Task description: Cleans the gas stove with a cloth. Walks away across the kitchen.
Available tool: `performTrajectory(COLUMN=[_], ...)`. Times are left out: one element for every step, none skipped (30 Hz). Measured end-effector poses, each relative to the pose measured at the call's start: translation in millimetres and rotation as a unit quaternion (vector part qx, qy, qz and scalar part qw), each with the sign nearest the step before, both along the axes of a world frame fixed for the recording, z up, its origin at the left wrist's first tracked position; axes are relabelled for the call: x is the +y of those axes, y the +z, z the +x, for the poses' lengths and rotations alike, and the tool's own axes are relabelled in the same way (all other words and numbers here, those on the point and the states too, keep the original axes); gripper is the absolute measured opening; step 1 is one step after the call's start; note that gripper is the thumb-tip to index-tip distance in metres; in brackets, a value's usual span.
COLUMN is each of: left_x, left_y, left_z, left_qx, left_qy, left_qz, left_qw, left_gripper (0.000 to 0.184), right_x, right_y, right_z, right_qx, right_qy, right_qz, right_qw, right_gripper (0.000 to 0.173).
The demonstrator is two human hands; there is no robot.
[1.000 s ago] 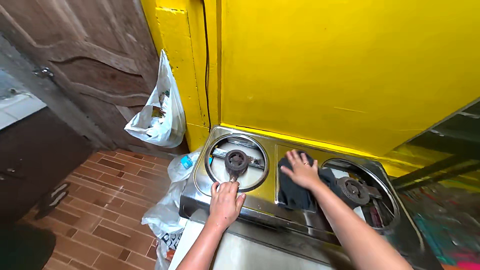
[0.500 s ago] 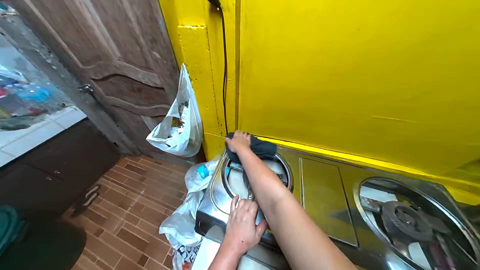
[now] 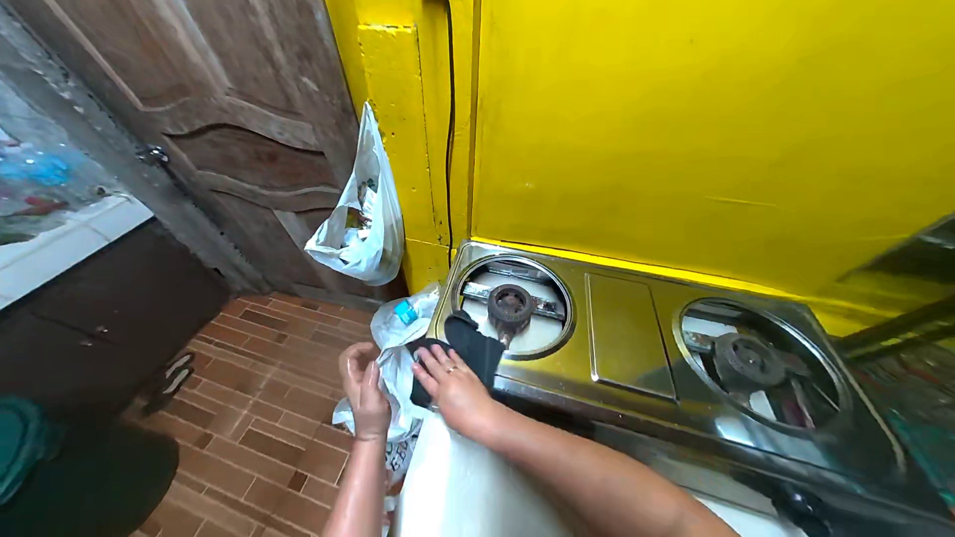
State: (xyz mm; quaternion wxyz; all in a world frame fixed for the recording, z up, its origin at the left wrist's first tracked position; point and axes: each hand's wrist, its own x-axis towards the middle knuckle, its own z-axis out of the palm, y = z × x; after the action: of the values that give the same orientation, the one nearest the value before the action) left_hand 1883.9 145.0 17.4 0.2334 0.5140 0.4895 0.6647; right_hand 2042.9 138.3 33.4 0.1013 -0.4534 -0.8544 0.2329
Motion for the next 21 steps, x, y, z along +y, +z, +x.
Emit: performTrajectory(left_x=[1.4,2.3,3.5,6.1,9.1,11.7,14.6,17.3,19.6,21.2,22.9,24.6,26.5,28.5,30.3,31.4,31.0,29.7,28.2,26.5,25.1], left_y=[4.5,8.9,13.1,17.2,21.8,26.6,29.6,30.3,30.7,31.0,31.0,30.0,28.6,27.1,25.9,24.5,23.5,22.9,20.9,18.3,16.4], left_z=[-7.6,-12.6,-15.5,-16.3,-15.3,-13.6,-10.6,-6.9,-2.9,1.1,4.8,8.6,13.4,18.7,23.3,27.3,30.8,33.6,35.7,37.1,37.6], left_qx=[0.02,0.039,0.06,0.08,0.098,0.113,0.124,0.14,0.157,0.175,0.196,0.217,0.232,0.248,0.265,0.284,0.301,0.317,0.333,0.341,0.346], left_qy=[-0.019,-0.043,-0.069,-0.096,-0.121,-0.147,-0.169,-0.184,-0.199,-0.212,-0.225,-0.235,-0.239,-0.238,-0.236,-0.231,-0.223,-0.212,-0.201,-0.189,-0.178], left_qz=[-0.022,-0.046,-0.072,-0.099,-0.128,-0.159,-0.184,-0.202,-0.219,-0.236,-0.252,-0.259,-0.262,-0.263,-0.268,-0.274,-0.279,-0.285,-0.287,-0.281,-0.274], left_qw=[0.999,0.997,0.993,0.987,0.98,0.97,0.96,0.952,0.942,0.932,0.92,0.912,0.906,0.902,0.896,0.89,0.884,0.879,0.876,0.877,0.879], left_gripper=[0.05,0.046,0.044,0.042,0.041,0.039,0.037,0.035,0.033,0.033,0.033,0.034,0.034,0.035,0.036,0.037,0.038,0.038,0.038,0.038,0.037], right_x=[-13.7,-24.8,-34.0,-42.2,-49.7,-56.2,-60.0,-60.7,-58.3,-54.3,-49.5,-43.8,-36.1,-25.8,-13.1,1.3,15.6,28.0,36.7,40.2,38.8], right_y=[2.7,8.7,16.1,19.2,18.8,16.3,14.6,13.2,12.4,12.8,14.4,15.6,16.3,16.7,17.6,18.9,20.3,20.6,19.0,17.3,15.7], right_z=[11.5,27.0,46.0,68.3,92.4,116.9,140.0,159.0,170.3,171.1,161.6,144.7,123.9,101.7,80.1,61.0,46.3,36.5,31.3,30.2,32.3], right_qx=[0.009,0.001,-0.015,-0.025,-0.034,-0.048,-0.073,-0.098,-0.122,-0.142,-0.145,-0.132,-0.113,-0.092,-0.074,-0.06,-0.04,-0.017,0.001,0.011,0.016], right_qy=[-0.035,-0.07,-0.103,-0.143,-0.185,-0.231,-0.276,-0.319,-0.356,-0.381,-0.388,-0.379,-0.355,-0.324,-0.291,-0.264,-0.252,-0.256,-0.266,-0.276,-0.281], right_qz=[-0.01,-0.034,-0.068,-0.084,-0.084,-0.078,-0.082,-0.092,-0.105,-0.116,-0.117,-0.106,-0.094,-0.083,-0.08,-0.084,-0.09,-0.091,-0.088,-0.08,-0.066], right_qw=[0.999,0.997,0.992,0.986,0.979,0.969,0.955,0.938,0.921,0.906,0.902,0.91,0.923,0.938,0.951,0.959,0.963,0.962,0.96,0.958,0.957], right_gripper=[0.056,0.055,0.055,0.055,0.055,0.054,0.057,0.065,0.072,0.076,0.077,0.075,0.072,0.068,0.065,0.063,0.062,0.06,0.058,0.055,0.051])
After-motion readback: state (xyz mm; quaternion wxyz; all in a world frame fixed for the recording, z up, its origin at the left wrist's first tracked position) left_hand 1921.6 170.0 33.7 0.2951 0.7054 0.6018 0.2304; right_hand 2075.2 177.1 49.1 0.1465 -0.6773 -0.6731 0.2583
